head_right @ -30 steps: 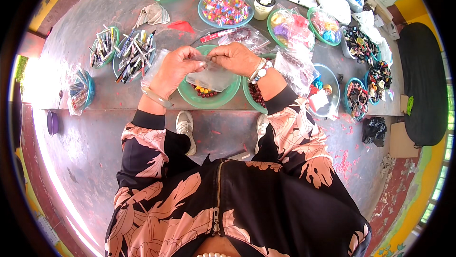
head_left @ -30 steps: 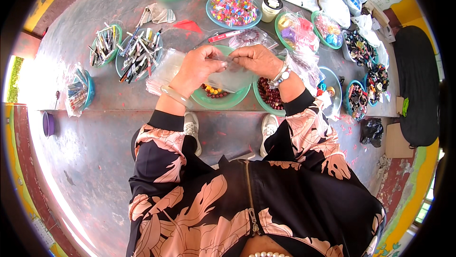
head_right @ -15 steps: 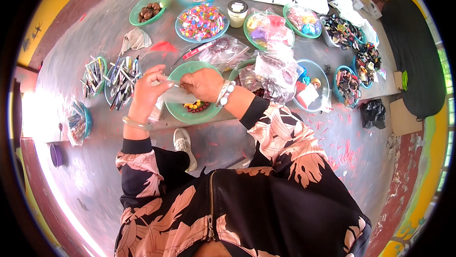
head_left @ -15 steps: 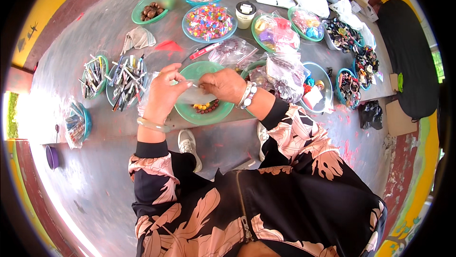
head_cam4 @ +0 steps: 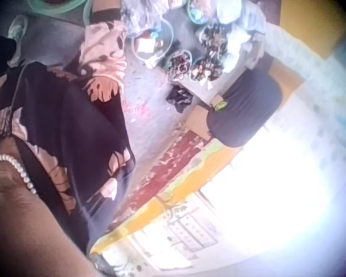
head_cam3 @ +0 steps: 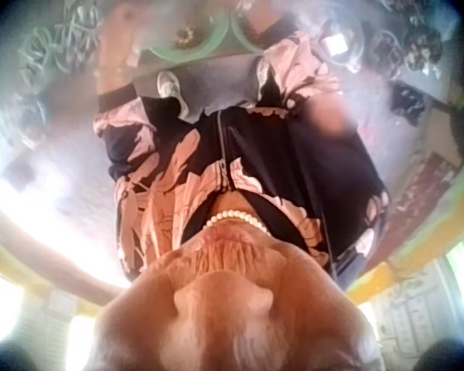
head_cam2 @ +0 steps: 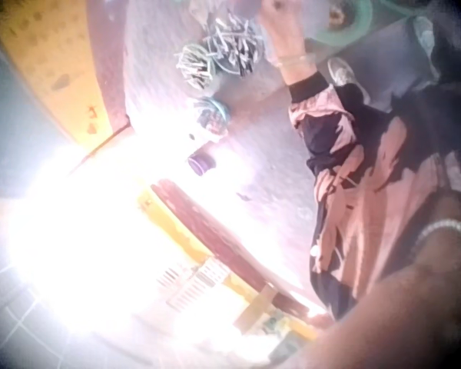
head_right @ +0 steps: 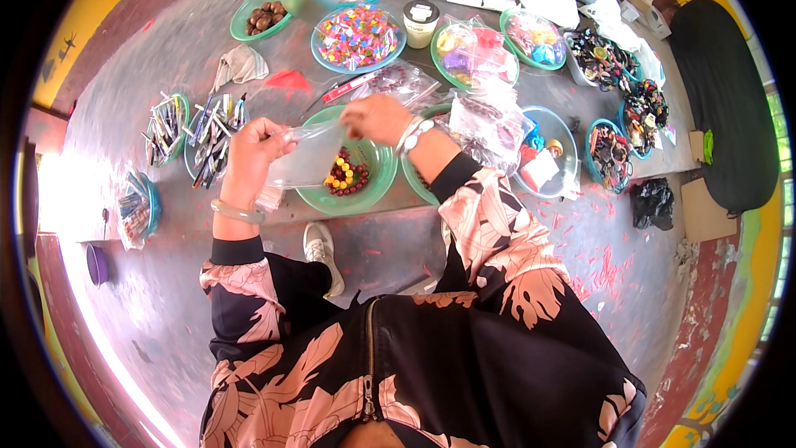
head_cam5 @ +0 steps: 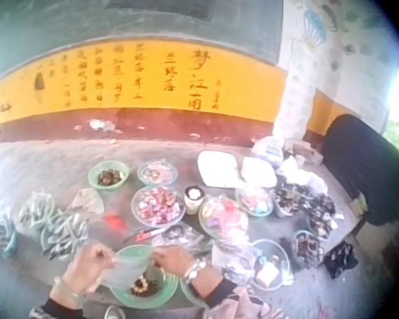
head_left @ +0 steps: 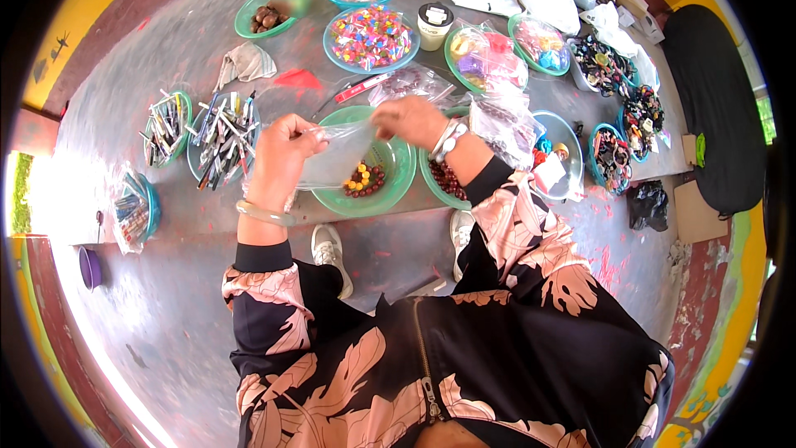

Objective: The person sits on the floor and packs small, round, colorful beads from green bowls into clear plastic bags. They open each bag, pour the beads in, and seal the bags, placing the finished packages on the floor.

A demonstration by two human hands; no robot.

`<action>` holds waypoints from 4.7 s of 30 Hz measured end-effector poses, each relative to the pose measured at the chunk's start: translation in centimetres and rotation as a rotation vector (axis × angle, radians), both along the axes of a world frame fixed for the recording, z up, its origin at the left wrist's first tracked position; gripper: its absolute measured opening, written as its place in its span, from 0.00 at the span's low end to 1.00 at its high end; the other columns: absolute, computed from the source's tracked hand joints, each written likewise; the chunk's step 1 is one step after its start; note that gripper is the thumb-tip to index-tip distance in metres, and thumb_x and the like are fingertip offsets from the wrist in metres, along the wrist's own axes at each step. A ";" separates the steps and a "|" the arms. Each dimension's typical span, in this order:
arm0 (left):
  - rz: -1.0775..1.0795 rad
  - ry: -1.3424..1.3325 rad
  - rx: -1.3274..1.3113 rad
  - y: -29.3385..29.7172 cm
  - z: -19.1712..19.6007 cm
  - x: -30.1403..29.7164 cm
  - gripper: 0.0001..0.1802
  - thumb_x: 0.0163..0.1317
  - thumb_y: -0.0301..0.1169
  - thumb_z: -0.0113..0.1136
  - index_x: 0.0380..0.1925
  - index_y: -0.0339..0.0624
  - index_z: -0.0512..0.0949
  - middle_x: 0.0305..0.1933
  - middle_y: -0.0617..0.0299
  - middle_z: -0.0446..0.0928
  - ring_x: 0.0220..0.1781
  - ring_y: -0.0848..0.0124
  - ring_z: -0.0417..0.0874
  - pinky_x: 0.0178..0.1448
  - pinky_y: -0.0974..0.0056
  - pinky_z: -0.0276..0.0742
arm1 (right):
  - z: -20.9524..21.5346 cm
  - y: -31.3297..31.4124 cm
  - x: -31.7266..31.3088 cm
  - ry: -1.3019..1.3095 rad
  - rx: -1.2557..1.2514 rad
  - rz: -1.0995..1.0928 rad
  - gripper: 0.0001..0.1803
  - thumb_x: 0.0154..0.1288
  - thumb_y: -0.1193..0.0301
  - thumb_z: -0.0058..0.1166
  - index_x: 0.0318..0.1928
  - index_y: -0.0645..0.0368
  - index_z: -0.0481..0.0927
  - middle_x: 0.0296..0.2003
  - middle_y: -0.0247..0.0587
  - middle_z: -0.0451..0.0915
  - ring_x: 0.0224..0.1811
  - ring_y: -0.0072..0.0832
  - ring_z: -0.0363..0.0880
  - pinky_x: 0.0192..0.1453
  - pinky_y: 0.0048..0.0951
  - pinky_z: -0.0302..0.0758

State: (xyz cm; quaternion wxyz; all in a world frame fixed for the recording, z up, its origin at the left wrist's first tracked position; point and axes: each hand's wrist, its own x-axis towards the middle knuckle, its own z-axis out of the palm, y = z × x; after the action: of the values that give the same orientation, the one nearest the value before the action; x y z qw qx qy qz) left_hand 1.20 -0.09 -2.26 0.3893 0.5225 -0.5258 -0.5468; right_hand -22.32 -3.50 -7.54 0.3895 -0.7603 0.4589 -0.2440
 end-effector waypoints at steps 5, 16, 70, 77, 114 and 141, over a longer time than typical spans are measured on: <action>0.104 -0.066 -0.062 -0.6 0.2 0.2 0.05 0.54 0.24 0.57 0.30 0.32 0.75 0.27 0.60 0.77 0.27 0.77 0.78 0.33 0.74 0.73 | -5.3 -6.0 -6.2 0.441 -0.230 -0.479 0.12 0.53 0.67 0.46 0.35 0.54 0.80 0.33 0.45 0.80 0.37 0.40 0.79 0.43 0.36 0.74; 0.073 -0.078 0.113 -0.4 0.6 -0.6 0.26 0.64 0.47 0.45 0.28 0.31 0.76 0.25 0.54 0.77 0.25 0.71 0.79 0.30 0.71 0.75 | -14.5 -11.2 -9.9 0.642 0.265 -0.743 0.29 0.50 0.61 0.52 0.52 0.63 0.70 0.49 0.54 0.73 0.53 0.45 0.71 0.56 0.37 0.68; -0.009 -0.087 -0.038 0.1 -2.7 -1.2 0.11 0.58 0.34 0.56 0.31 0.36 0.80 0.18 0.67 0.72 0.15 0.81 0.65 0.18 0.72 0.60 | 0.8 1.2 1.5 -0.553 0.438 -0.254 0.06 0.60 0.71 0.52 0.32 0.61 0.78 0.25 0.35 0.80 0.27 0.20 0.78 0.31 0.21 0.74; 0.003 -0.121 -0.008 -0.5 -4.0 -0.9 0.10 0.55 0.32 0.58 0.30 0.36 0.81 0.20 0.65 0.76 0.17 0.80 0.68 0.19 0.70 0.64 | 0.2 1.1 1.5 -0.395 0.323 -0.208 0.09 0.61 0.69 0.52 0.36 0.62 0.78 0.26 0.35 0.81 0.28 0.19 0.79 0.34 0.21 0.75; 0.078 0.313 0.126 0.6 -1.1 -2.2 0.32 0.63 0.53 0.44 0.49 0.31 0.67 0.47 0.48 0.70 0.32 0.66 0.79 0.35 0.66 0.77 | 1.8 1.6 0.8 -0.247 0.303 -0.085 0.11 0.62 0.70 0.49 0.38 0.64 0.80 0.31 0.38 0.81 0.30 0.21 0.79 0.36 0.23 0.76; -0.028 0.251 0.027 0.3 -0.7 -0.8 0.31 0.55 0.54 0.55 0.42 0.34 0.73 0.39 0.58 0.72 0.40 0.70 0.75 0.45 0.65 0.74 | 4.6 3.2 1.7 -0.168 0.043 -0.106 0.06 0.55 0.77 0.53 0.34 0.64 0.80 0.27 0.36 0.80 0.31 0.18 0.76 0.38 0.21 0.72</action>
State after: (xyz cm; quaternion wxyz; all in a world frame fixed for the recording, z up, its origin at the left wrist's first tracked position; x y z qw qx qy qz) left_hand 0.38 0.22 -3.00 0.4373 0.4480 -0.4725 -0.6203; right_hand -20.64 -0.28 -2.90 0.4295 -0.7031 0.4694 -0.3175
